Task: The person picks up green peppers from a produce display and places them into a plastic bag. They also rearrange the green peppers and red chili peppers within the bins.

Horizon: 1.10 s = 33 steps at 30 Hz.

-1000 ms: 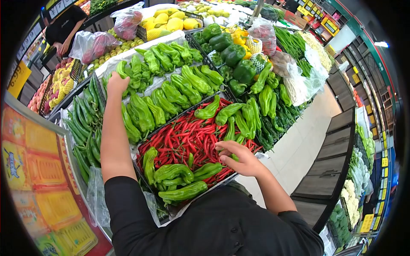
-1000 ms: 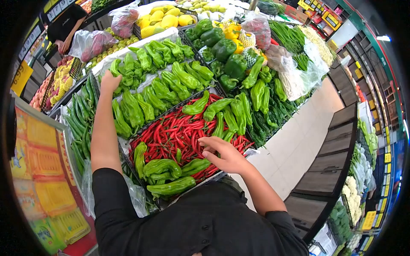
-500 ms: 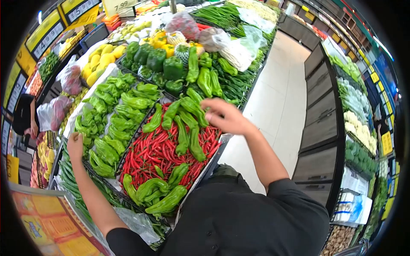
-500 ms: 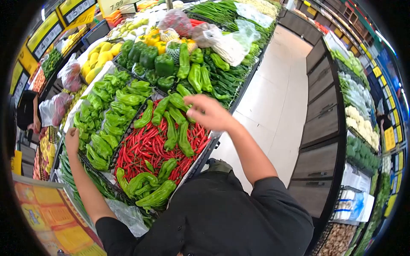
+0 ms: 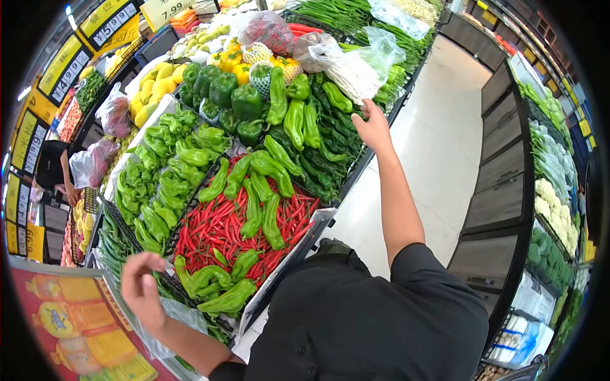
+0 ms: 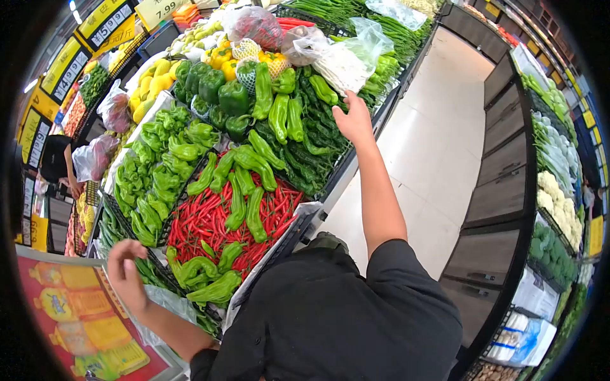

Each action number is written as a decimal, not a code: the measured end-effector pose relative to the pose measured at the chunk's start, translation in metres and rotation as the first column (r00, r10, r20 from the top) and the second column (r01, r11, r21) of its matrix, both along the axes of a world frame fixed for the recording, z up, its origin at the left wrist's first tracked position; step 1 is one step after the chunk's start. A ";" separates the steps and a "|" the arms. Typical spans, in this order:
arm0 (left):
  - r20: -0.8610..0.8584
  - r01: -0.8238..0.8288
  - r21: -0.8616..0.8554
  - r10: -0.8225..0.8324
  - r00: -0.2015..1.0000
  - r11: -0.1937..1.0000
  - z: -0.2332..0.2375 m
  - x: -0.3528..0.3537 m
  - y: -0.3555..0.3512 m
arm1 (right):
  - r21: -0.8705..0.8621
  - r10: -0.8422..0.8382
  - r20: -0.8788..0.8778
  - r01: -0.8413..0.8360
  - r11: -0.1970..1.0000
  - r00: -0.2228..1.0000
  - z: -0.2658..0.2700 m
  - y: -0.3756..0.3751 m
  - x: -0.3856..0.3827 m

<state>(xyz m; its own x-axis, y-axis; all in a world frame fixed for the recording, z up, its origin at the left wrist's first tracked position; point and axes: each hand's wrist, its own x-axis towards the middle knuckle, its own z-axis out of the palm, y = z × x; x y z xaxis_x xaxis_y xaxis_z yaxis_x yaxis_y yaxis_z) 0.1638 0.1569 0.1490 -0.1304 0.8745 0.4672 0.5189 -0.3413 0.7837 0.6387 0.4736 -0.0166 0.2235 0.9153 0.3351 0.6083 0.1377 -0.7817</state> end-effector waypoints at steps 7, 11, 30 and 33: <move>0.302 -0.141 -0.291 0.231 0.925 0.946 -0.077 0.085 -0.004 | -0.131 0.005 0.404 0.053 0.990 0.915 -0.006 0.042 -0.001; 0.316 -0.198 -0.342 0.311 0.896 0.919 -0.082 0.115 -0.002 | -0.256 0.099 0.523 0.045 0.966 0.847 -0.006 0.059 -0.006; -0.009 -0.123 -0.344 0.127 0.992 0.931 -0.069 0.208 0.085 | 0.338 0.259 0.137 -0.291 0.895 0.956 0.046 0.052 0.046; -0.126 -0.071 -0.295 0.034 0.991 0.953 -0.055 0.228 0.111 | 0.362 0.405 0.090 -0.408 0.838 0.910 0.061 0.036 0.050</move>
